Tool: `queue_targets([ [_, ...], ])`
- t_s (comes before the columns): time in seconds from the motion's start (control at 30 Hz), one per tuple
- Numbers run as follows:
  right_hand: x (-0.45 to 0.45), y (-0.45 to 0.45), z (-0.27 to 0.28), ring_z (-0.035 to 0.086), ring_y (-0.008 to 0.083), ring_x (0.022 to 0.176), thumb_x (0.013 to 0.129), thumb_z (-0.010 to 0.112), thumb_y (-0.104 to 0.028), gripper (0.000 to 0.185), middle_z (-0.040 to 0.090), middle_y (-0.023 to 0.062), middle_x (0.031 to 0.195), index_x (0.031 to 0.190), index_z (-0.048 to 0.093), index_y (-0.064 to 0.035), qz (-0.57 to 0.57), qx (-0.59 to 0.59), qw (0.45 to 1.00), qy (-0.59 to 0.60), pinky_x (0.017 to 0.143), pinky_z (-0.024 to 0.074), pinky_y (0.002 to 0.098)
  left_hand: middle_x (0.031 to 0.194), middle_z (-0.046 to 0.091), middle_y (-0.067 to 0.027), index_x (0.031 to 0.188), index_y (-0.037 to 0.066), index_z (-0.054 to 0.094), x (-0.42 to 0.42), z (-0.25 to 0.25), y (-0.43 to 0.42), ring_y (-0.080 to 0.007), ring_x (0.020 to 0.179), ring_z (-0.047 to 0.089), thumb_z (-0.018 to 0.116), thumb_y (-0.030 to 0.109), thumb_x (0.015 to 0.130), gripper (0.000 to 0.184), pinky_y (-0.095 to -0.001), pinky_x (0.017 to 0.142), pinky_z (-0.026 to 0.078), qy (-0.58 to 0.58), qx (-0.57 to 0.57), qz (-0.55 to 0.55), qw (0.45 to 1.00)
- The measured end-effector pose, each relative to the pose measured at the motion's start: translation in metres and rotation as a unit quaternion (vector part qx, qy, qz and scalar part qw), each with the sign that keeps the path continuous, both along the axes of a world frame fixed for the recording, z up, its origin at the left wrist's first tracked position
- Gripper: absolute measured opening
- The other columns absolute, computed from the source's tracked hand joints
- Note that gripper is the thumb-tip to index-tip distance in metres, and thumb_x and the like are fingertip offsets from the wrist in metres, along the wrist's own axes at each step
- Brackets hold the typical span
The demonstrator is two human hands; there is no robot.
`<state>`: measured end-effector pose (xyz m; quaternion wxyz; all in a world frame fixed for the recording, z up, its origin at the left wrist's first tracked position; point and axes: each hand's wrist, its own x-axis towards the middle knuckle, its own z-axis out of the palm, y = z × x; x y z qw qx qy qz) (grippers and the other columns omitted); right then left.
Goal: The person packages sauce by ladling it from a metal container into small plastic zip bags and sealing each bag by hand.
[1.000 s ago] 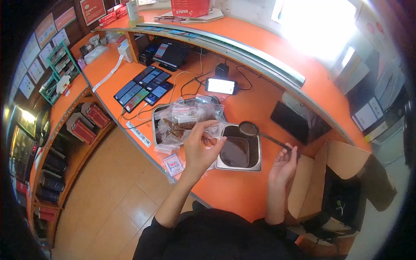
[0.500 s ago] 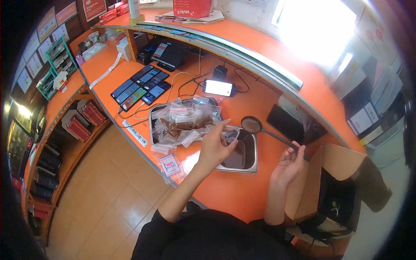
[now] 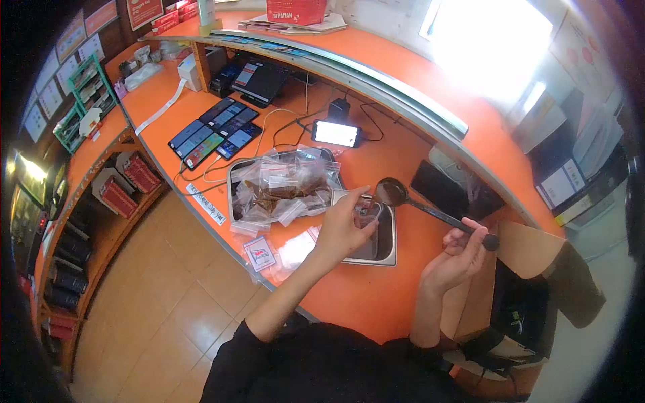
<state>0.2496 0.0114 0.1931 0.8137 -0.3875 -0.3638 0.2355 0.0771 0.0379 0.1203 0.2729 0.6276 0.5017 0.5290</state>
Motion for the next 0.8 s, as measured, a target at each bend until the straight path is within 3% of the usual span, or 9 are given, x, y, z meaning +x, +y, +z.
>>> queue_targets([
  [0.33,-0.004,-0.007,0.005,0.048,0.0087,0.059,0.107,0.046,-0.032,0.038,0.054,0.0036,0.071,0.097,0.063,0.0013,-0.039,0.138,0.983,-0.117,0.055,0.0379,0.0204,0.101,0.069,-0.0146,0.133,0.003,0.053,0.003,-0.005,0.003,-0.0198,0.066,0.065,0.079,0.009,0.073,0.065,-0.0315,0.064,0.053,0.003,0.026,0.007,1.000],
  [0.57,-0.002,-0.012,-0.021,0.050,0.0087,0.062,0.107,0.047,-0.031,0.038,0.055,0.0041,0.073,0.098,0.063,0.0026,-0.025,0.098,0.986,-0.135,0.056,0.0390,0.0209,0.098,0.068,-0.0149,0.131,0.003,0.054,0.003,0.002,-0.003,-0.0240,0.073,0.068,0.079,0.009,0.072,0.064,-0.0336,0.067,0.054,-0.010,-0.012,0.001,1.000],
  [0.67,0.002,-0.011,-0.021,0.049,0.0082,0.058,0.107,0.046,-0.032,0.038,0.056,0.0036,0.073,0.096,0.062,0.0010,-0.043,0.031,0.995,-0.085,0.052,0.0390,0.0211,0.098,0.068,-0.0149,0.131,0.004,0.055,0.004,-0.001,-0.003,-0.0237,0.073,0.067,0.079,0.008,0.072,0.064,-0.0338,0.067,0.054,-0.004,0.001,0.003,1.000],
  [0.8,0.011,0.000,-0.012,0.051,0.0072,0.063,0.105,0.051,-0.035,0.039,0.056,0.0015,0.073,0.100,0.064,0.0016,0.003,-0.013,0.998,0.066,0.055,0.0388,0.0196,0.098,0.069,-0.0150,0.130,0.004,0.055,0.004,0.004,-0.006,-0.0222,0.071,0.066,0.080,0.008,0.071,0.064,-0.0339,0.067,0.054,-0.026,-0.026,-0.006,0.999],
])
